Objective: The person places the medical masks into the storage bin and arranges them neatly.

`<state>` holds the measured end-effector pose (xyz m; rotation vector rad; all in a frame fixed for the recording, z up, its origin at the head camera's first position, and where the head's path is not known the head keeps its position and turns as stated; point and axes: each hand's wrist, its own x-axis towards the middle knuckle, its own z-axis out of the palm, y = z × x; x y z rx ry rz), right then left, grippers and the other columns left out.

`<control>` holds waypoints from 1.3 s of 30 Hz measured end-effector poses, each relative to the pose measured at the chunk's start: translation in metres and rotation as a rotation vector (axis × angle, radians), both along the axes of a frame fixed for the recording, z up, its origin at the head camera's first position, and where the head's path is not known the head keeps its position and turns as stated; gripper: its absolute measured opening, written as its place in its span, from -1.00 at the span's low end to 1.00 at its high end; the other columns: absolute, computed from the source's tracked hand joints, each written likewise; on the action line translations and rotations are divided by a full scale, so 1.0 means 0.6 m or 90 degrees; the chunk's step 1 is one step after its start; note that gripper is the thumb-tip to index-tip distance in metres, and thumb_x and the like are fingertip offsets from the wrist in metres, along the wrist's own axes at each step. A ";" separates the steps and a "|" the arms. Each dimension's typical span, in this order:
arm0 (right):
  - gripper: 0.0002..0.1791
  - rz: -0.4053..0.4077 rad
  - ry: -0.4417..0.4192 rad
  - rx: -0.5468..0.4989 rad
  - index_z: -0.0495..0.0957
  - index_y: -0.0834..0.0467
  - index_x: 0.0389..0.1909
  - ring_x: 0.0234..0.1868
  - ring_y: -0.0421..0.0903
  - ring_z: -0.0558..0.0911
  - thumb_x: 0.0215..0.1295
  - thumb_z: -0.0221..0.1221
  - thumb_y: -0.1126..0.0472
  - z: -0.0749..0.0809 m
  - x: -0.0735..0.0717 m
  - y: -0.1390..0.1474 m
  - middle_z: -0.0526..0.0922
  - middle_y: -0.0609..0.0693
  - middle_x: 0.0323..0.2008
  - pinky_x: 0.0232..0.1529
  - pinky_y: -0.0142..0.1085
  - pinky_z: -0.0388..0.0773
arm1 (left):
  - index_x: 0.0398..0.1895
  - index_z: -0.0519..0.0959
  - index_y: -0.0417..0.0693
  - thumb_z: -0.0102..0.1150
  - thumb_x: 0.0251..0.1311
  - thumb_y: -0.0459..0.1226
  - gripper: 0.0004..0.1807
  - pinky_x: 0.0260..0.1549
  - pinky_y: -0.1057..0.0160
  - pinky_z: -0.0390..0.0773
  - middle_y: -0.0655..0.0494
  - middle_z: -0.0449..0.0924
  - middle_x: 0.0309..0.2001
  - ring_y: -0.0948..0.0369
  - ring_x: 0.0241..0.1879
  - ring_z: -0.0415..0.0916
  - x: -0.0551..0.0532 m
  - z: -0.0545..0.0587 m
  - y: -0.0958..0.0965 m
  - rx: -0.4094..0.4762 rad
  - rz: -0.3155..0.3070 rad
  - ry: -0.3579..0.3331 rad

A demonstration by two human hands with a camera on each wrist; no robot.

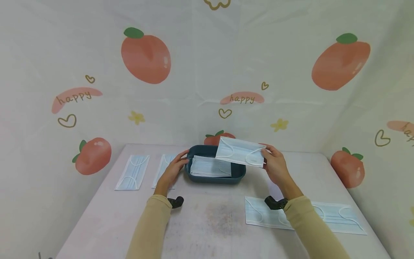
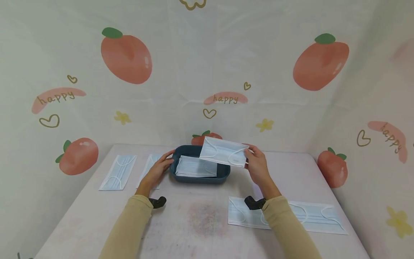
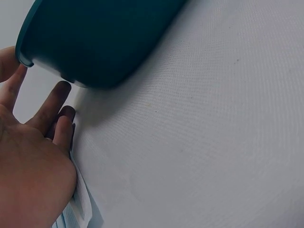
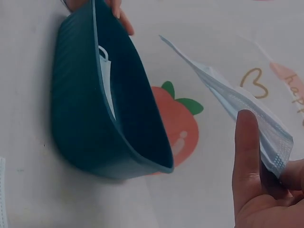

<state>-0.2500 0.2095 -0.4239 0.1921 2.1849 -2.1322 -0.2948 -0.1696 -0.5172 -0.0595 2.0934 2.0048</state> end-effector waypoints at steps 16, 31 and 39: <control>-0.49 0.018 -0.021 0.011 0.21 0.07 0.54 0.20 0.04 0.58 0.67 -0.17 0.10 -0.011 -0.035 -0.050 0.35 0.19 0.47 0.03 -0.33 0.73 | 0.53 0.29 0.25 0.00 0.50 -0.18 -0.44 0.65 -0.09 -0.13 0.07 0.18 0.58 0.03 0.60 0.04 0.002 -0.001 0.000 -0.004 0.002 0.007; -0.51 0.038 -0.029 0.032 0.23 0.08 0.52 0.16 0.09 0.61 0.67 -0.17 0.09 0.000 -0.062 -0.092 0.44 0.18 0.39 0.19 -0.14 0.68 | 0.53 0.29 0.21 0.00 0.50 -0.21 -0.44 0.65 -0.10 -0.13 0.02 0.18 0.58 0.02 0.60 0.03 -0.001 -0.004 -0.002 0.007 0.003 0.006; -0.54 0.060 -0.024 0.065 0.28 0.14 0.46 -0.01 0.03 0.70 0.67 -0.15 0.11 -0.017 -0.069 -0.118 0.52 0.26 0.29 0.08 -0.09 0.73 | 0.54 0.28 0.21 -0.01 0.50 -0.20 -0.43 0.65 -0.10 -0.14 0.00 0.17 0.58 0.01 0.61 0.02 0.001 0.001 0.000 0.007 -0.004 0.012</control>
